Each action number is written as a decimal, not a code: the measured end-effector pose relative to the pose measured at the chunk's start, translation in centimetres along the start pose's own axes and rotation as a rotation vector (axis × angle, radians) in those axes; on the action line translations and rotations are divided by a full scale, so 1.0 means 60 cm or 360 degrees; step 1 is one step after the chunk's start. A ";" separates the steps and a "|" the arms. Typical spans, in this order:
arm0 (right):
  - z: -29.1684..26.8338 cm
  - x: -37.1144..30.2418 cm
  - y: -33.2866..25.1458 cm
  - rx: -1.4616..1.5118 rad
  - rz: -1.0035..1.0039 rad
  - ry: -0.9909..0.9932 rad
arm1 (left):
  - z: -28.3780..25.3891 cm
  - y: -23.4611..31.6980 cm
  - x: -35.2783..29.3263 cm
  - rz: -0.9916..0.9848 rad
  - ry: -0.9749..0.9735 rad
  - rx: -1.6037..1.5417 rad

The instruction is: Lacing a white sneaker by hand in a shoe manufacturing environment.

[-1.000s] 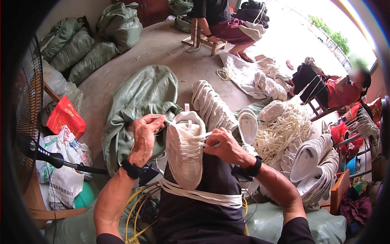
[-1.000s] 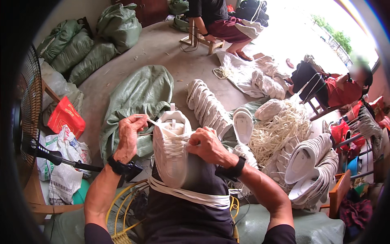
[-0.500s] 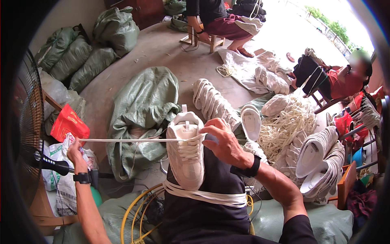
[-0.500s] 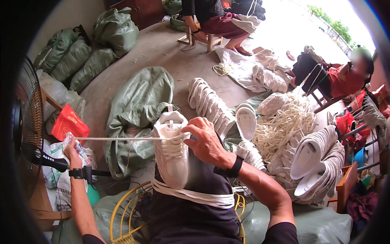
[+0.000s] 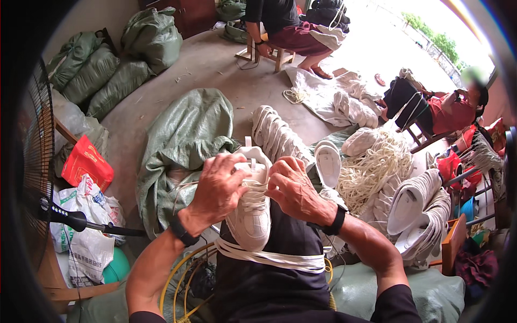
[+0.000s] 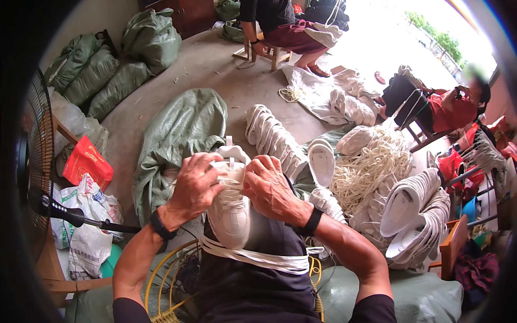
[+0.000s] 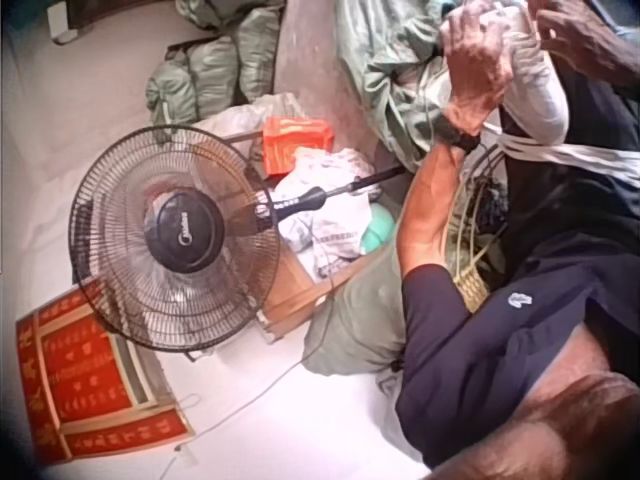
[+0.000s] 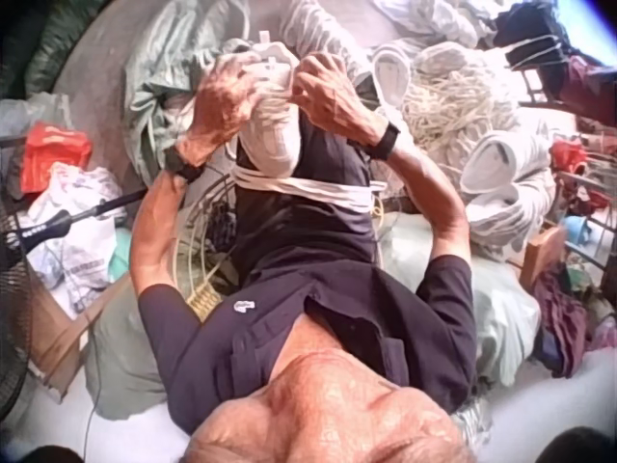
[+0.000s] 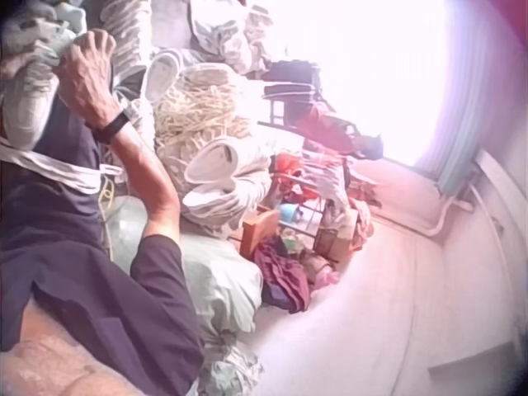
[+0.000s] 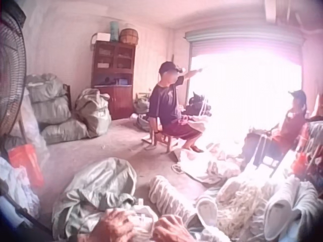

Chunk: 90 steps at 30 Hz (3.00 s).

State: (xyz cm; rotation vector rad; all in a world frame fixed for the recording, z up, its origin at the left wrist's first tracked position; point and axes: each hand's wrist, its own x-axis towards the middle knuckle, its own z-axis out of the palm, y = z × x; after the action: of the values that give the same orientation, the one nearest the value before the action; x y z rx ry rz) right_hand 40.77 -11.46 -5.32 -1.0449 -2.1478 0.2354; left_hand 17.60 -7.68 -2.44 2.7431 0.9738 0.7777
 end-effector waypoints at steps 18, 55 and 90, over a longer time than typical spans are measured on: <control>-0.059 -0.030 -0.010 0.0208 0.0089 -0.0111 | -0.012 0.015 0.030 -0.0447 -0.0058 -0.0647; -0.195 -0.214 0.271 -0.1007 0.0918 0.0046 | 0.066 -0.149 -0.117 -0.1878 -0.0885 -0.1586; -0.268 -0.320 0.394 0.1943 0.1735 0.2088 | -0.107 -0.371 -0.353 -0.2299 0.1815 -0.2613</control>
State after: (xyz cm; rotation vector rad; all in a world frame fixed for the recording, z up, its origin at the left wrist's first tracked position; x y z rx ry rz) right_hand 73.95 -12.55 -14.48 -0.9554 0.0203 0.8798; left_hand -11.91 -3.67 -12.25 -0.0699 1.1045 1.5079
